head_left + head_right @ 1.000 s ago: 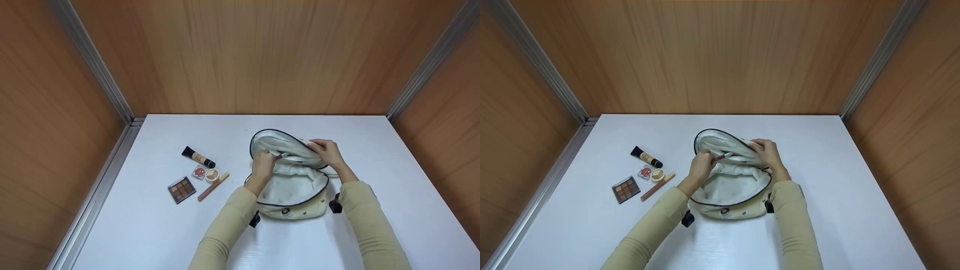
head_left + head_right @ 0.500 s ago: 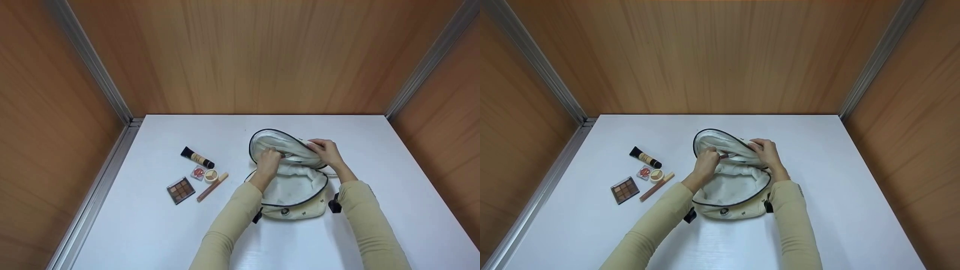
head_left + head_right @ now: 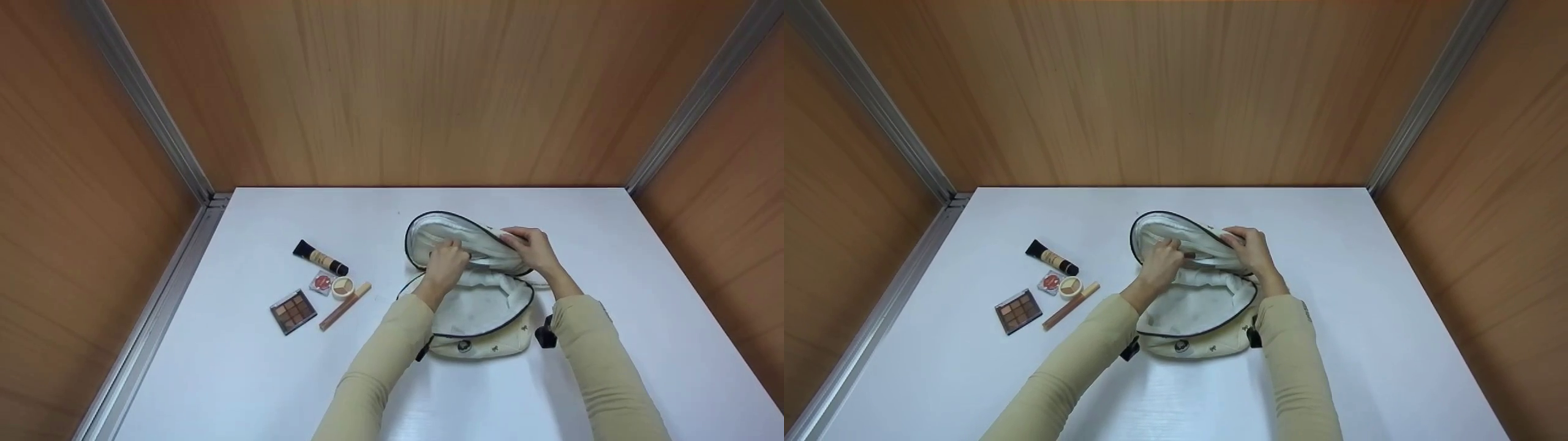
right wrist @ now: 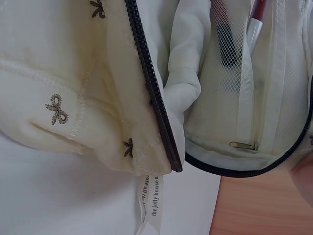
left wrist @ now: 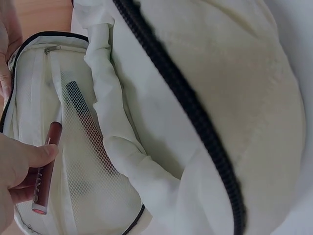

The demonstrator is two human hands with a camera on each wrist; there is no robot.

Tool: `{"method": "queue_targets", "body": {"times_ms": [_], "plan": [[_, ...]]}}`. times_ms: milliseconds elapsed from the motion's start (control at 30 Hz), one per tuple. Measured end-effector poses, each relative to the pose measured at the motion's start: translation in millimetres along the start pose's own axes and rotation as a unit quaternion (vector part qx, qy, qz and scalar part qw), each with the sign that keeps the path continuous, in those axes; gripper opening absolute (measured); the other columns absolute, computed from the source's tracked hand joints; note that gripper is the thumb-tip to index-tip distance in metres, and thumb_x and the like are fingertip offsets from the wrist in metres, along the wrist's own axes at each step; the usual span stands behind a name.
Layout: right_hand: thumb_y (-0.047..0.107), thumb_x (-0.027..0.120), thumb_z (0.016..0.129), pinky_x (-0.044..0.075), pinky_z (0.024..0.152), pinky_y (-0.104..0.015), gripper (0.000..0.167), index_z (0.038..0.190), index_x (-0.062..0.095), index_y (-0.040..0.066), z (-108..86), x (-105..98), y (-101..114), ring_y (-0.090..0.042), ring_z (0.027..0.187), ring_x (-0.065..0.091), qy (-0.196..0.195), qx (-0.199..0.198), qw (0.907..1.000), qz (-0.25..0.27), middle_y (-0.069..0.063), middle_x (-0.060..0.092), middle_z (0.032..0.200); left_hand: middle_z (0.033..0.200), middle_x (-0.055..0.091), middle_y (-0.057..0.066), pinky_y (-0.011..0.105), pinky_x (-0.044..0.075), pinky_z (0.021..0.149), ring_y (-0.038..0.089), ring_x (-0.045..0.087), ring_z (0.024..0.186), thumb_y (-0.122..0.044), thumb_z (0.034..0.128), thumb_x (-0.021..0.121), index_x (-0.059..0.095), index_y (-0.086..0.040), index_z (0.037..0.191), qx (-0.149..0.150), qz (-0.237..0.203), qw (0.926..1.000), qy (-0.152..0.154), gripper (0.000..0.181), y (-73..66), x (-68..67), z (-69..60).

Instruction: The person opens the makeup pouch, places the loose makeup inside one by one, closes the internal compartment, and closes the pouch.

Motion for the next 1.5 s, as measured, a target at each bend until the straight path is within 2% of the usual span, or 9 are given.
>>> {"method": "queue_targets", "body": {"times_ms": [100,300,467,667,800,933,1033,1233,1500], "plan": [[0.007,0.053,0.088,0.04,0.083,-0.046,0.026,0.105,0.058,-0.012,-2.3,-1,8,-0.038,0.097,0.054,-0.003,0.001,0.9999,0.011,-0.027,0.058,0.102,0.076,0.058,0.001,0.027,0.045,0.062,0.015,0.054,0.071,-0.014,0.0815,0.055,0.071,-0.022,0.075,0.011,0.011,0.9999,-0.005,0.019,-2.3,1.4,1.2],[0.019,0.055,0.088,0.043,0.083,-0.038,0.031,0.107,0.061,-0.005,5.2,-1,-15,-0.028,0.097,0.057,-0.008,0.004,0.9999,-0.014,-0.02,0.061,0.103,0.08,0.057,0.002,0.028,0.044,0.065,0.016,0.053,0.075,-0.014,0.083,0.053,0.071,-0.021,0.078,0.041,0.017,0.999,0.007,0.02,-5.1,5.6,3.7],[0.022,0.055,0.087,0.043,0.083,-0.038,0.033,0.106,0.061,-0.005,6.2,2,-22,-0.028,0.096,0.057,-0.013,0.001,0.9997,-0.018,-0.019,0.061,0.102,0.082,0.057,0.002,0.026,0.044,0.066,0.015,0.051,0.079,-0.013,0.0845,0.05,0.071,-0.021,0.079,0.071,0.031,0.9969,0.017,0.023,-6.3,8.7,4.8],[0.014,0.055,0.087,0.044,0.078,-0.024,0.029,0.105,0.061,-0.008,2.5,0,-12,-0.03,0.094,0.058,-0.019,0.001,0.9998,-0.009,-0.022,0.061,0.101,0.087,0.055,0.002,0.026,0.043,0.072,0.015,0.049,0.084,-0.013,0.0871,0.046,0.069,-0.021,0.082,0.093,0.03,0.995,0.022,0.024,-8.4,7.0,9.3],[0.006,0.054,0.087,0.045,0.078,-0.029,0.026,0.103,0.058,-0.014,-2.5,-2,3,-0.035,0.094,0.057,-0.018,-0.008,0.9998,-0.008,-0.027,0.059,0.1,0.087,0.056,0.001,0.025,0.043,0.071,0.015,0.049,0.084,-0.014,0.087,0.046,0.069,-0.021,0.081,0.098,0.031,0.9946,0.015,0.025,-9.7,7.4,11.6],[0.012,0.054,0.088,0.044,0.08,-0.035,0.028,0.104,0.06,-0.01,-0.4,-4,-3,-0.031,0.094,0.057,-0.015,0.001,0.9997,-0.016,-0.023,0.061,0.1,0.087,0.056,0.002,0.026,0.044,0.069,0.015,0.05,0.083,-0.013,0.0869,0.047,0.069,-0.02,0.081,0.099,0.03,0.9946,0.004,0.024,-11.8,7.9,12.5],[0.017,0.054,0.088,0.044,0.08,-0.032,0.029,0.105,0.062,-0.006,3.3,-4,-14,-0.026,0.093,0.057,-0.012,0.003,0.9998,-0.016,-0.019,0.062,0.101,0.086,0.057,0.001,0.026,0.044,0.068,0.015,0.051,0.082,-0.013,0.0867,0.048,0.069,-0.02,0.08,0.101,0.034,0.9943,-0.009,0.024,-14.5,8.2,12.6],[0.016,0.055,0.088,0.043,0.076,-0.023,0.028,0.104,0.062,-0.005,3.4,-5,-17,-0.021,0.089,0.057,-0.021,-0.005,0.9997,-0.008,-0.018,0.062,0.099,0.087,0.057,0.001,0.025,0.044,0.067,0.015,0.05,0.081,-0.015,0.0868,0.048,0.07,-0.02,0.08,0.099,0.03,0.9946,-0.011,0.023,-18.9,11.4,12.6],[0.004,0.054,0.087,0.041,0.072,-0.017,0.023,0.102,0.06,-0.013,-3.3,-3,18,-0.029,0.089,0.056,-0.029,-0.01,0.9994,0.015,-0.026,0.06,0.098,0.084,0.057,0.001,0.024,0.045,0.066,0.015,0.051,0.08,-0.014,0.0862,0.05,0.069,-0.019,0.079,0.08,0.004,0.9967,0.012,0.021,-12.5,15.0,9.6]]}}
Point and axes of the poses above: each hand's wrist, its own z-axis towards the middle knuckle, its own x-axis out of the palm, y = z × x, the point moved 1 cm from there along z, towards the middle knuckle
